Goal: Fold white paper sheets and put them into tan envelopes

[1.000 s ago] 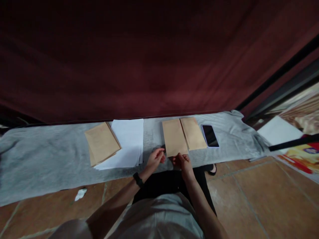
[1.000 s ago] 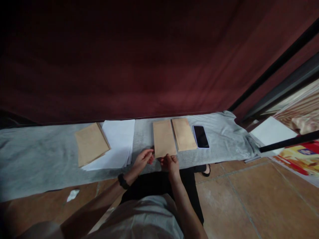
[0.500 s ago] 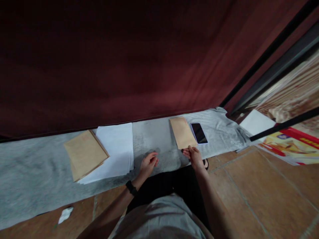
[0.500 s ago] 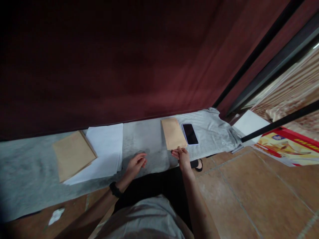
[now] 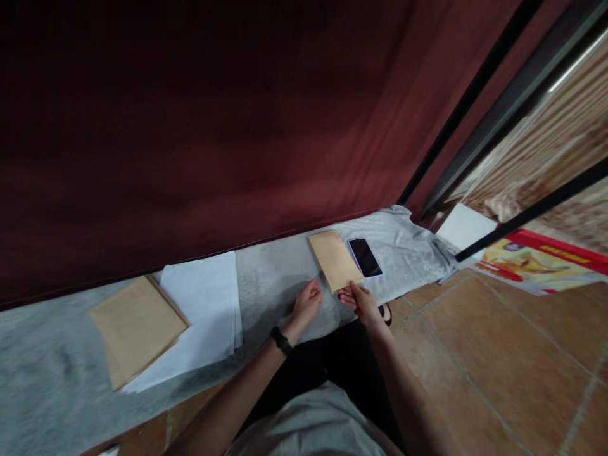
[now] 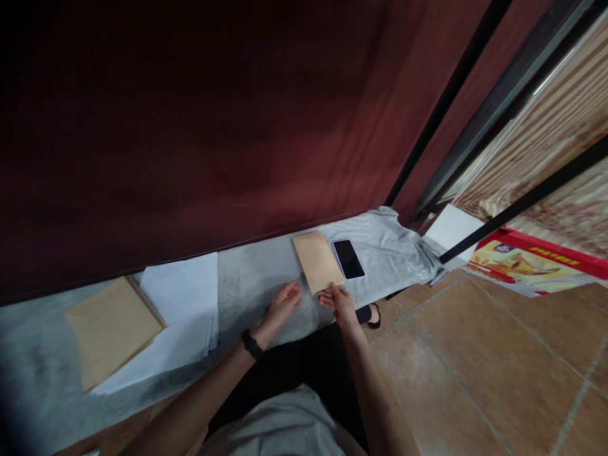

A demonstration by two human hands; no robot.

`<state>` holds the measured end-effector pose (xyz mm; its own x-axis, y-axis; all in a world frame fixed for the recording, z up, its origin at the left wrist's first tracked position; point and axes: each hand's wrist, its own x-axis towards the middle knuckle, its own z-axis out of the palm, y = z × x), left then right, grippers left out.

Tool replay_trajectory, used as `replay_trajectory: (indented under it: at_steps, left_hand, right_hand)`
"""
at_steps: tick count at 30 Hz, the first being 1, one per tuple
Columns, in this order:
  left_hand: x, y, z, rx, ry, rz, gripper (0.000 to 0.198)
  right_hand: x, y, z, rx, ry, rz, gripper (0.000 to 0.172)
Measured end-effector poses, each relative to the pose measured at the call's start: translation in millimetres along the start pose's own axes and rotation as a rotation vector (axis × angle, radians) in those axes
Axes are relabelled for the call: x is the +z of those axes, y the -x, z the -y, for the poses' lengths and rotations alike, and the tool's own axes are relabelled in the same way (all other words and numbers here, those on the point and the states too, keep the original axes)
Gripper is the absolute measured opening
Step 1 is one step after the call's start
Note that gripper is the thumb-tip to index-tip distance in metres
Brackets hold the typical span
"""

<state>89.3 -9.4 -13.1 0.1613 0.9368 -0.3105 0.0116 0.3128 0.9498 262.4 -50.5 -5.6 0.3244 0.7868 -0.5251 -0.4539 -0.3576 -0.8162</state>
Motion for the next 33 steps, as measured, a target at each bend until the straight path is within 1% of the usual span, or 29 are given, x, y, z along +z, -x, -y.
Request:
replay_trajectory:
  at_steps: [3, 7, 8, 11, 13, 17, 21, 24, 30, 33]
  left_hand:
    - [11.2, -9, -1, 0.021, 0.012, -0.014, 0.045]
    - [19.6, -9, -8, -0.018, 0.048, -0.022, 0.047]
    - [21.7, -8, -10, -0.028, 0.062, -0.018, 0.045]
    - [28.8, -5, -20, -0.04, 0.153, 0.028, 0.036]
    - [33.8, -5, -25, -0.042, 0.225, 0.058, 0.034]
    - [41.4, -8, -28, -0.039, 0.273, 0.052, 0.034]
    - [45.2, -10, -23, -0.035, 0.298, 0.046, 0.036]
    - [48.0, -9, -21, -0.005, 0.306, 0.055, 0.038]
    - [55.7, -6, -24, 0.086, 0.323, 0.085, 0.044]
    - [59.5, -6, -23, 0.099, 0.337, 0.104, 0.049]
  right_hand:
    - [-4, 4, 3, 0.008, 0.066, -0.005, 0.026]
    - [-6, -3, 14, -0.033, 0.167, -0.031, 0.015]
    - [-6, -6, 18, -0.052, 0.192, -0.036, 0.019]
    - [-1, -20, 31, -0.098, 0.275, -0.033, 0.037]
    - [4, -29, 38, -0.11, 0.332, -0.018, 0.039]
    - [13, -42, 48, -0.103, 0.424, -0.002, 0.03]
    - [20, -49, 52, -0.072, 0.504, 0.006, 0.017]
    - [21, -51, 53, -0.045, 0.557, 0.01, 0.011]
    - [21, -46, 53, -0.012, 0.618, 0.017, 0.01]
    - [21, -45, 52, -0.007, 0.622, 0.023, 0.008]
